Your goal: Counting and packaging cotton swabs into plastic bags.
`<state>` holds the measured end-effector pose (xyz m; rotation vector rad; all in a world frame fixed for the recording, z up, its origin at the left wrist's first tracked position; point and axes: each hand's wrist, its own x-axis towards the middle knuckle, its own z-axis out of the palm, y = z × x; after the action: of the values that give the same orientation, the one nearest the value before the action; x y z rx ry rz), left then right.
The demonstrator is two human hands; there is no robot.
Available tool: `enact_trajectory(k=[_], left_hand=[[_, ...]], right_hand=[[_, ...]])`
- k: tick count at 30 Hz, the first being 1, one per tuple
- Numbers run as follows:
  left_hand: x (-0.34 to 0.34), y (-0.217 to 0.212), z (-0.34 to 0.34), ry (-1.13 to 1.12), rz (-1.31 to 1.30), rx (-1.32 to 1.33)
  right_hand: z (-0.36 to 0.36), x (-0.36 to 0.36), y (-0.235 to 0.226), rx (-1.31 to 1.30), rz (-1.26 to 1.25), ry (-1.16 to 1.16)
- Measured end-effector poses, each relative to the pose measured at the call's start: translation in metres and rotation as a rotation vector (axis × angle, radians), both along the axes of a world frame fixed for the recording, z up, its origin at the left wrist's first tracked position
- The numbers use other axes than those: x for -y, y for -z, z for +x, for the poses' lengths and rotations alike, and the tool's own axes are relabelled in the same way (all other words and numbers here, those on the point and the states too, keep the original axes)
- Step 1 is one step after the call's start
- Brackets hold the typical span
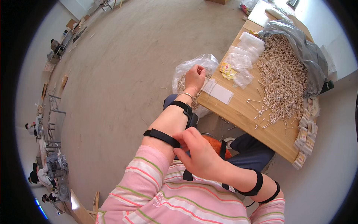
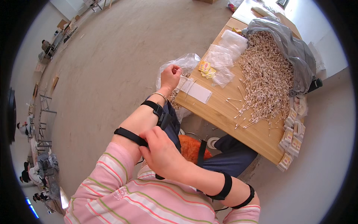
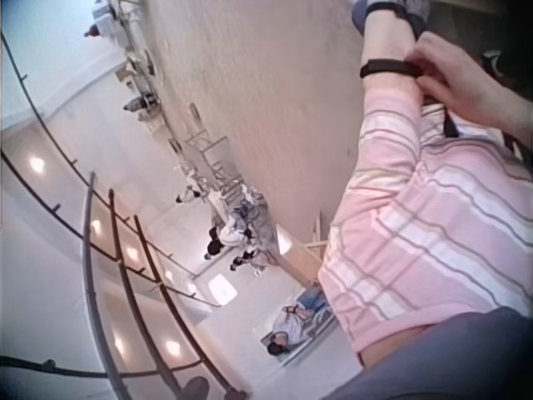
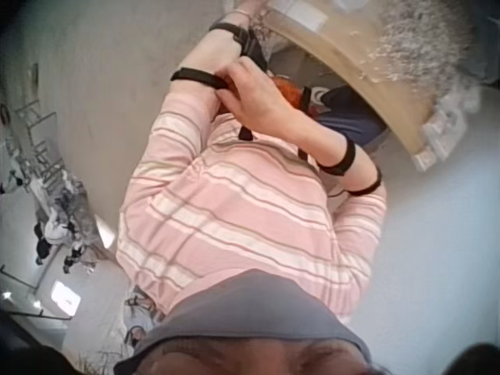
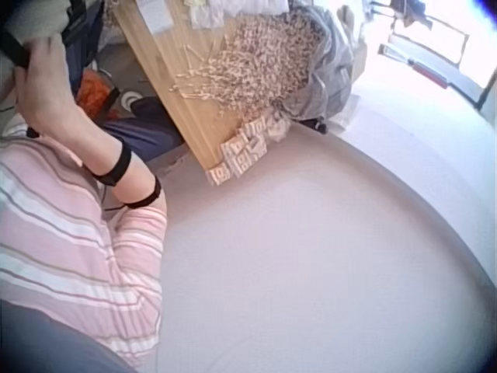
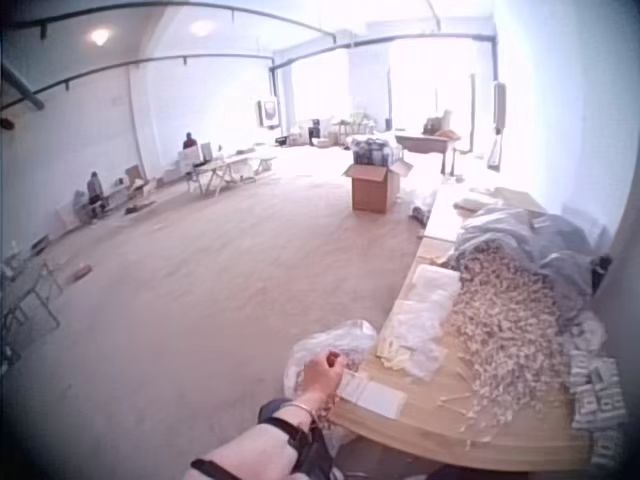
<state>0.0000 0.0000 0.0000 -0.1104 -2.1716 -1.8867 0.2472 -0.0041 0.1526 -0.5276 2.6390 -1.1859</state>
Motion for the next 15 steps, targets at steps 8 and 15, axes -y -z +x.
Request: enact_trajectory(k=[8, 15], left_hand=[[0.02, 0.004, -0.031, -0.241, 0.339, 0.192], [0.008, -0.035, 0.007, 0.052, -0.355, -0.34]], right_hand=[[0.014, -0.026, 0.03, 0.955, -0.769, -0.188], [-0.027, -0.047, 0.019, 0.413, -0.424, 0.203]])
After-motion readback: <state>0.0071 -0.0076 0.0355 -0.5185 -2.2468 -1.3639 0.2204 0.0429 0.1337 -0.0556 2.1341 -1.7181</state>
